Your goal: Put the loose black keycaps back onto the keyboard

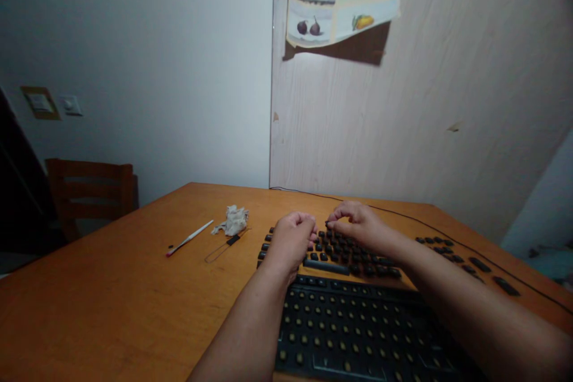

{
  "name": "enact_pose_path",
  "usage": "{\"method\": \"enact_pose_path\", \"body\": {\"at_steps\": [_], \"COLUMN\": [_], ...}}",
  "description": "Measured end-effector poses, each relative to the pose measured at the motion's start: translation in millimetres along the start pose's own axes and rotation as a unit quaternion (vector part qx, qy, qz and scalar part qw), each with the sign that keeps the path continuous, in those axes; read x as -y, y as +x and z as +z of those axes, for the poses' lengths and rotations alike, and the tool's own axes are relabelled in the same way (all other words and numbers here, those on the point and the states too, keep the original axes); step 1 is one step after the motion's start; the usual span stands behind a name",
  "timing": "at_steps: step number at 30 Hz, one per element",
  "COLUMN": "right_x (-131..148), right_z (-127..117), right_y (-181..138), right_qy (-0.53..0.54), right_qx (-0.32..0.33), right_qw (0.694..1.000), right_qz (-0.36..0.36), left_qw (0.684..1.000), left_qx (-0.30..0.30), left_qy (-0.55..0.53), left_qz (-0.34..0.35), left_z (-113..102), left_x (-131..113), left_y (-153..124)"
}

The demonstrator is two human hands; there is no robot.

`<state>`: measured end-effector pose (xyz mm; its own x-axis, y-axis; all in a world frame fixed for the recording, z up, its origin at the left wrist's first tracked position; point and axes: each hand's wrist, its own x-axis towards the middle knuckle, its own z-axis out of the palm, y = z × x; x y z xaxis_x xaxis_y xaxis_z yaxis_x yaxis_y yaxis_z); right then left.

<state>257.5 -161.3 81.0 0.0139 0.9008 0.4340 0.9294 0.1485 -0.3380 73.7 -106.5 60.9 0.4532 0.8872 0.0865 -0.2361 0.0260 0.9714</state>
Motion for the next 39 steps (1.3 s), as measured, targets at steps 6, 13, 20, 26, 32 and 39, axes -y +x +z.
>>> {"method": "enact_pose_path", "body": {"at_steps": [6, 13, 20, 26, 32, 39], "right_x": [23.2, 43.0, 42.3, 41.3, 42.7, 41.9], "right_z": [-21.4, -24.2, -17.2, -15.2, -13.4, -12.6], "right_y": [-44.6, -75.0, -84.8, -88.7, -90.2, -91.2], "right_qy": [0.016, -0.037, -0.016, 0.001, 0.008, 0.016], "right_qx": [-0.049, -0.091, -0.11, -0.111, -0.115, -0.122], "right_qw": [0.996, 0.993, 0.991, 0.992, 0.991, 0.99], "right_qz": [-0.069, -0.069, -0.068, -0.064, -0.072, -0.075], "left_qw": [0.99, 0.969, 0.966, 0.964, 0.964, 0.965], "left_qx": [0.119, 0.22, 0.217, 0.222, 0.224, 0.219], "left_qy": [0.019, -0.012, -0.028, -0.024, -0.026, -0.027], "left_qz": [-0.07, -0.112, -0.139, -0.146, -0.142, -0.141], "left_z": [8.8, 12.8, 11.6, 11.9, 12.5, 11.8], "left_x": [-5.1, -10.5, -3.7, -2.3, -4.2, -1.7], "left_y": [-17.7, -28.7, -24.2, -24.7, -27.4, -25.1]}}
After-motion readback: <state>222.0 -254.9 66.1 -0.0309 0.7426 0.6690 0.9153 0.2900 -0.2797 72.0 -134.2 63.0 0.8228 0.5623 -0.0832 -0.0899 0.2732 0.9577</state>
